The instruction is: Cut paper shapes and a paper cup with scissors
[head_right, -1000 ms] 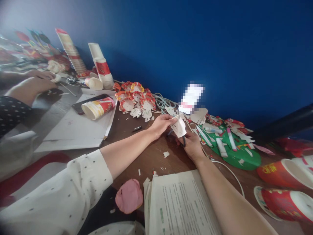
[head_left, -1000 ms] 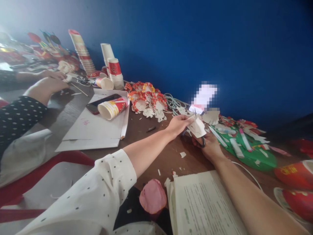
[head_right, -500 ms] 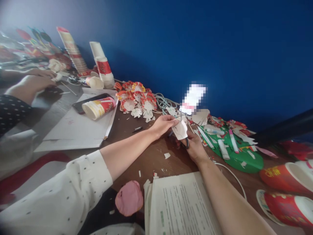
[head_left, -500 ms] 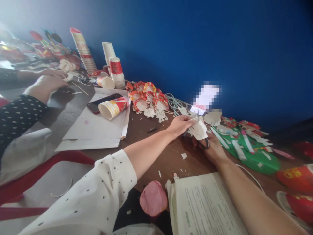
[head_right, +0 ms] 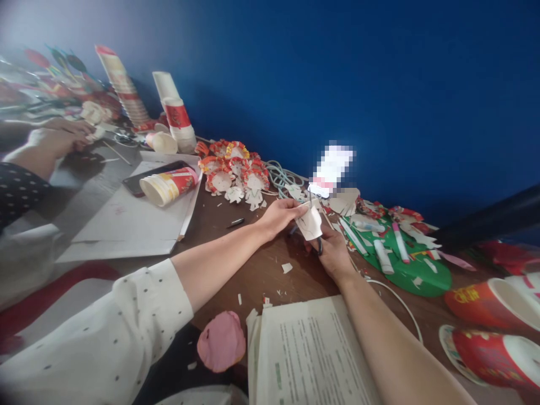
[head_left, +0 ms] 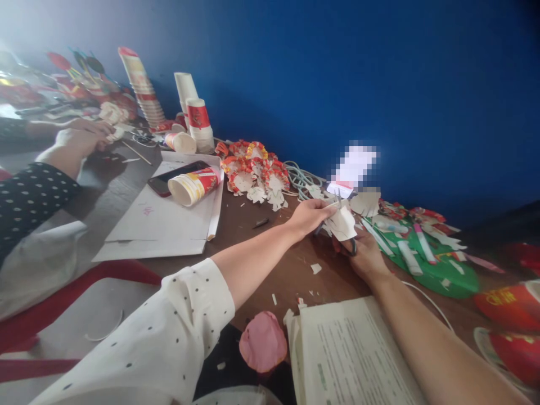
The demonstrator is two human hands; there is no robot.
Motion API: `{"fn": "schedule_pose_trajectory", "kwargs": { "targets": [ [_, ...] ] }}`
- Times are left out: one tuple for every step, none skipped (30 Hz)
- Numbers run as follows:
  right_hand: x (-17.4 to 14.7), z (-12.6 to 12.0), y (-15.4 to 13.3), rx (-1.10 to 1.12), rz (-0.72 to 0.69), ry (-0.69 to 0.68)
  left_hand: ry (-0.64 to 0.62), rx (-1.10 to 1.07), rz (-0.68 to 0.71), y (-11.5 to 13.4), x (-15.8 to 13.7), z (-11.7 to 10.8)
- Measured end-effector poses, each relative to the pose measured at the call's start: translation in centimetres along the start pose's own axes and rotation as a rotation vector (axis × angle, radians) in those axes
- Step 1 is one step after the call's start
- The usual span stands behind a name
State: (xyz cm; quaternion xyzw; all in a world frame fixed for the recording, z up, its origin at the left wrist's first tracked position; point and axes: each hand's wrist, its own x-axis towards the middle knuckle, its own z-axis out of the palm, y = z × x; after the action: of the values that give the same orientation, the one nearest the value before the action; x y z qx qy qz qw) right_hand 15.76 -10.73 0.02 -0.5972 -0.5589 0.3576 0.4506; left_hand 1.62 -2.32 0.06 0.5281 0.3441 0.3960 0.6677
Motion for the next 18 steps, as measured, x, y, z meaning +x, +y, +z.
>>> {"fn": "schedule_pose_trajectory", "kwargs": {
  "targets": [
    [-0.04,0.08,-0.18,0.008,0.002,0.006,0.001,-0.006,-0.007,0.03,-0.02,0.03],
    [-0.09,0.17,-0.41,0.009,0.005,0.012,0.003,-0.011,-0.013,0.04,-0.02,0.07],
    [-0.16,0.26,-0.63,0.005,0.008,0.017,0.004,-0.018,-0.018,0.05,-0.03,0.09],
    [-0.23,0.34,-0.83,0.0,0.009,0.026,0.004,-0.025,-0.02,0.04,-0.02,0.11],
    [-0.28,0.4,-0.97,-0.009,0.013,0.027,0.003,-0.035,-0.023,0.04,-0.02,0.13],
    [-0.33,0.44,-1.04,-0.016,0.016,0.032,0.0,-0.046,-0.025,0.03,-0.01,0.13],
    [-0.35,0.47,-1.03,-0.02,0.017,0.036,-0.004,-0.057,-0.028,0.02,-0.01,0.14],
    [-0.35,0.48,-0.95,-0.02,0.015,0.04,-0.01,-0.069,-0.03,0.01,0.0,0.14],
    [-0.33,0.48,-0.82,-0.018,0.01,0.045,-0.012,-0.08,-0.033,0.0,0.01,0.14],
    [-0.3,0.48,-0.68,-0.017,0.005,0.046,-0.009,-0.088,-0.037,-0.01,0.02,0.14],
    [-0.27,0.47,-0.54,-0.017,0.0,0.05,-0.007,-0.096,-0.04,-0.03,0.03,0.15],
    [-0.25,0.46,-0.43,-0.021,0.0,0.054,-0.006,-0.104,-0.043,-0.04,0.04,0.16],
    [-0.23,0.46,-0.37,-0.029,0.007,0.056,-0.006,-0.112,-0.046,-0.06,0.05,0.17],
    [-0.23,0.46,-0.35,-0.038,0.016,0.061,-0.008,-0.118,-0.047,-0.08,0.07,0.18],
    [-0.23,0.46,-0.36,-0.047,0.025,0.064,-0.009,-0.124,-0.05,-0.09,0.08,0.19],
    [-0.24,0.47,-0.39,-0.053,0.03,0.066,-0.011,-0.128,-0.053,-0.1,0.09,0.2],
    [-0.25,0.47,-0.43,-0.055,0.031,0.067,-0.01,-0.13,-0.056,-0.1,0.09,0.2],
    [-0.26,0.47,-0.47,-0.056,0.025,0.066,-0.008,-0.132,-0.06,-0.09,0.08,0.2]
  ]
}}
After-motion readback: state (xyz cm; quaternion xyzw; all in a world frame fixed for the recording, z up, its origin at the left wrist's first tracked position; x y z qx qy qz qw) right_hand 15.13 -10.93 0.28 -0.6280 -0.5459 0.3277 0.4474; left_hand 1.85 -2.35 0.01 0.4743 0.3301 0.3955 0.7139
